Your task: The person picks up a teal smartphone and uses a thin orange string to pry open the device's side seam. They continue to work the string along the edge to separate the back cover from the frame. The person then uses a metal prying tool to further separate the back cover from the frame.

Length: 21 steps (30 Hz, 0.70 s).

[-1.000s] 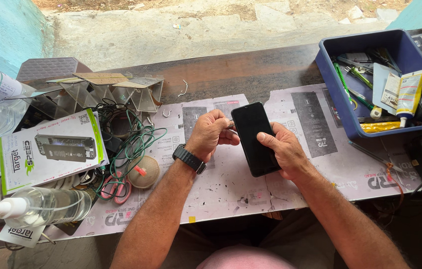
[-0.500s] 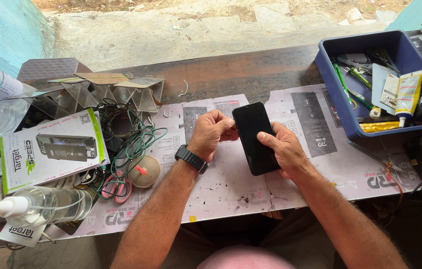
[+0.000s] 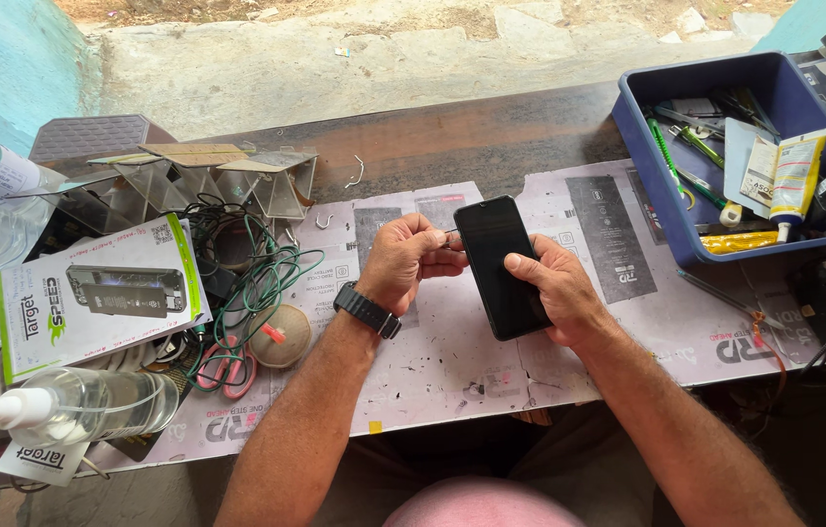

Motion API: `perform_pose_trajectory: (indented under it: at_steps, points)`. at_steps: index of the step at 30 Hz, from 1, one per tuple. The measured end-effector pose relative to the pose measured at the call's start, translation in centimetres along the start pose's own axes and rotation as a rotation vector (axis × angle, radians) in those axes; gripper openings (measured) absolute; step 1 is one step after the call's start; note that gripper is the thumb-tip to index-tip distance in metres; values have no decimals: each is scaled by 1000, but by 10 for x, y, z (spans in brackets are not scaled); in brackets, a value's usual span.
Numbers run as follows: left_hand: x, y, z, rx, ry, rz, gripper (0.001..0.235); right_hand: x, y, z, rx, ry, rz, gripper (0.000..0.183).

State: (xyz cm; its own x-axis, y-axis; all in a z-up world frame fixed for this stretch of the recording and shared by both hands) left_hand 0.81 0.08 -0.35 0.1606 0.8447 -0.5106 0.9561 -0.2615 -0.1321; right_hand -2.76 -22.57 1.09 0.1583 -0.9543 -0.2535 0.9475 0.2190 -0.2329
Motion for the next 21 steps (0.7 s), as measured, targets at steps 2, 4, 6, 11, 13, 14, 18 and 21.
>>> perform_pose_trajectory:
  at_steps: [2, 4, 6, 11, 13, 14, 18, 21]
  points:
    - [1, 0, -3, 14, -19, 12, 8, 2, 0, 0, -12, 19, -18, 32]
    - [4, -1, -8, 37, 27, 13, 9, 5, -1, 2, 13, 42, -52, 31]
    - [5, -6, -14, 54, 104, -6, 11, 7, -3, 4, 44, 59, -76, 30]
    - [19, -45, -25, 75, 369, -90, 17, 7, -5, 10, 109, 161, -72, 27]
    - [29, -71, -18, 61, 709, -184, 18, 10, -7, 9, 124, 161, -45, 28]
    - [34, -84, -13, 60, 880, -226, 19, 11, -8, 7, 132, 162, -33, 28]
    - [52, -123, 0, -172, 1013, -310, 23, 9, -11, 5, 123, 65, -59, 29]
    - [71, -138, 2, -302, 977, -381, 22, 9, -14, 4, 108, 44, -52, 29]
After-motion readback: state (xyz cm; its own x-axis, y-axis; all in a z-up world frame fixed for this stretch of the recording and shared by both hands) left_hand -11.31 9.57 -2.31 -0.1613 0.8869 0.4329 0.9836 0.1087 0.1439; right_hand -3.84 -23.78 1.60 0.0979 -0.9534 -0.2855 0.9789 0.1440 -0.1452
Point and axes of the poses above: each hand's wrist, its own y-axis towards the middle knuckle, its own x-axis out of the back of the hand, z = x × y, the point moved 1 cm from there along y, towards the middle knuckle
